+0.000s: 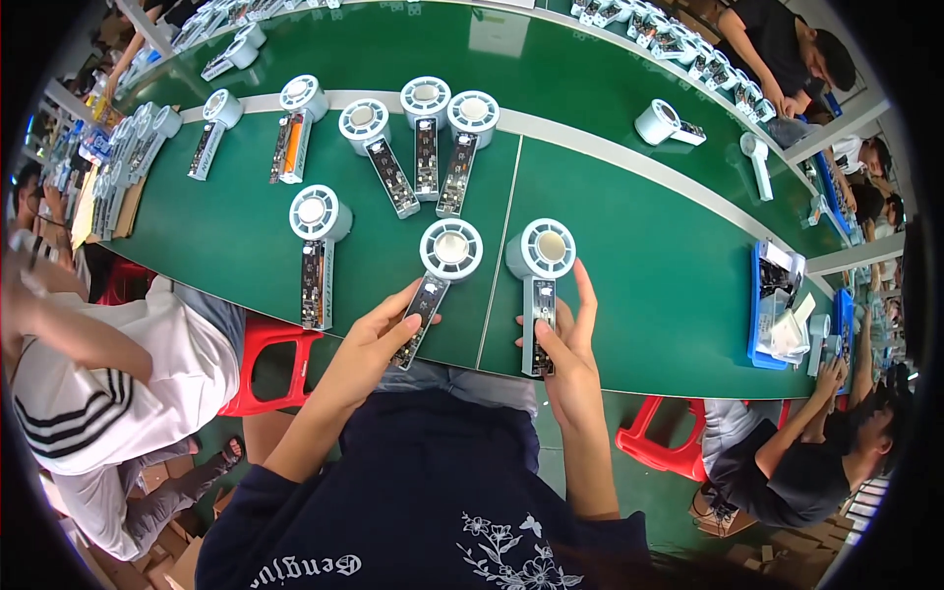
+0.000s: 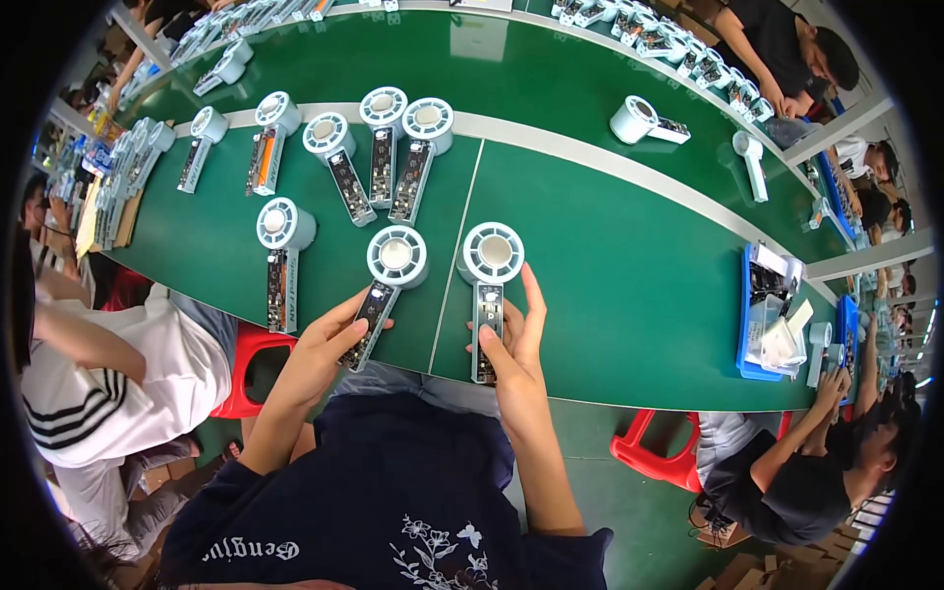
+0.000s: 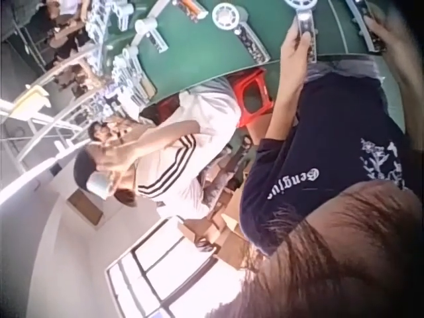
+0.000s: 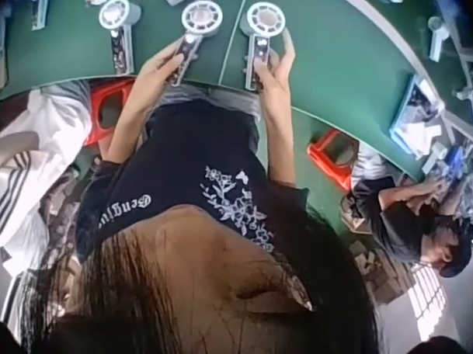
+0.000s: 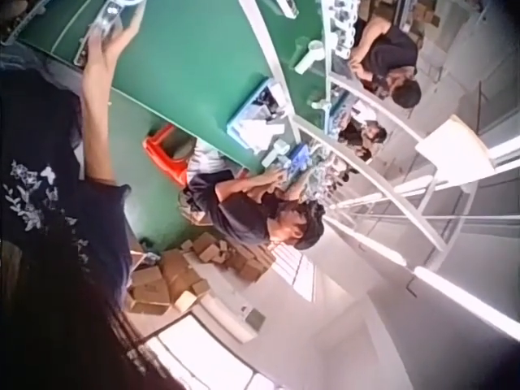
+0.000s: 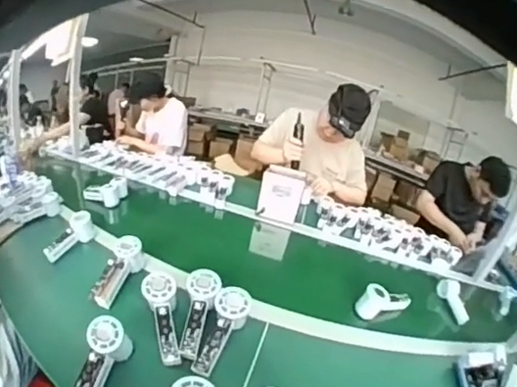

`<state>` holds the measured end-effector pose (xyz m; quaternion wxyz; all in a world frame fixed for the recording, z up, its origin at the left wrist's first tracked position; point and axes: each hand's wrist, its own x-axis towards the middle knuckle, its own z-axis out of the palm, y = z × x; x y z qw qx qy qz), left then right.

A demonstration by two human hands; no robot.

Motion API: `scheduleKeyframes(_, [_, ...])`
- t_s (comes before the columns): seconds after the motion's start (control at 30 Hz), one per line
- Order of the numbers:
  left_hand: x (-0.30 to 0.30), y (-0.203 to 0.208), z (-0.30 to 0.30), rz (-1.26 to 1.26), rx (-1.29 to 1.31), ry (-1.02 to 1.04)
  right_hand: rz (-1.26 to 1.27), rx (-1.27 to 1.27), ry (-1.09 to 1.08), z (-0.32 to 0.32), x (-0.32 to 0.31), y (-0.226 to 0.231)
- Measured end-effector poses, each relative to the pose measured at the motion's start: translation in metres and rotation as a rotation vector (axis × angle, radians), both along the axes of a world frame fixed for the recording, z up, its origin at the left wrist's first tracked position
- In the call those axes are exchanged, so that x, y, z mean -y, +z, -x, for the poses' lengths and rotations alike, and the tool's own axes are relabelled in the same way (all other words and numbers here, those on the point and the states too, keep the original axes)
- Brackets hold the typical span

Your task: Manually assembling and testing small portable handheld fans on a production line.

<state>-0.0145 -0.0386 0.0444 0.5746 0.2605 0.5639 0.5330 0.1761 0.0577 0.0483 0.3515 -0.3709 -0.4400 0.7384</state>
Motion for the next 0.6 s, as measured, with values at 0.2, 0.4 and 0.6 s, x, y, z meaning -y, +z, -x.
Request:
scheduleKeyframes(0.2, [-0.003, 0.003, -0.017, -0.051, -0.095, 0.131, -0.052, 0.016, 0.000, 0.012, 0.010, -0.005])
scheduleKeyframes(0.4, [-0.003, -0.008, -0.028, -0.295, -0.603, 0.116, -0.163, 0.070, -0.005, 0.038, 0.041, -0.008])
scheduleKeyframes(0.6, [-0.007, 0.007, -0.028, -0.157, -1.082, -0.092, -0.330, 0.404, 0.311, 0.027, 0.025, 0.003])
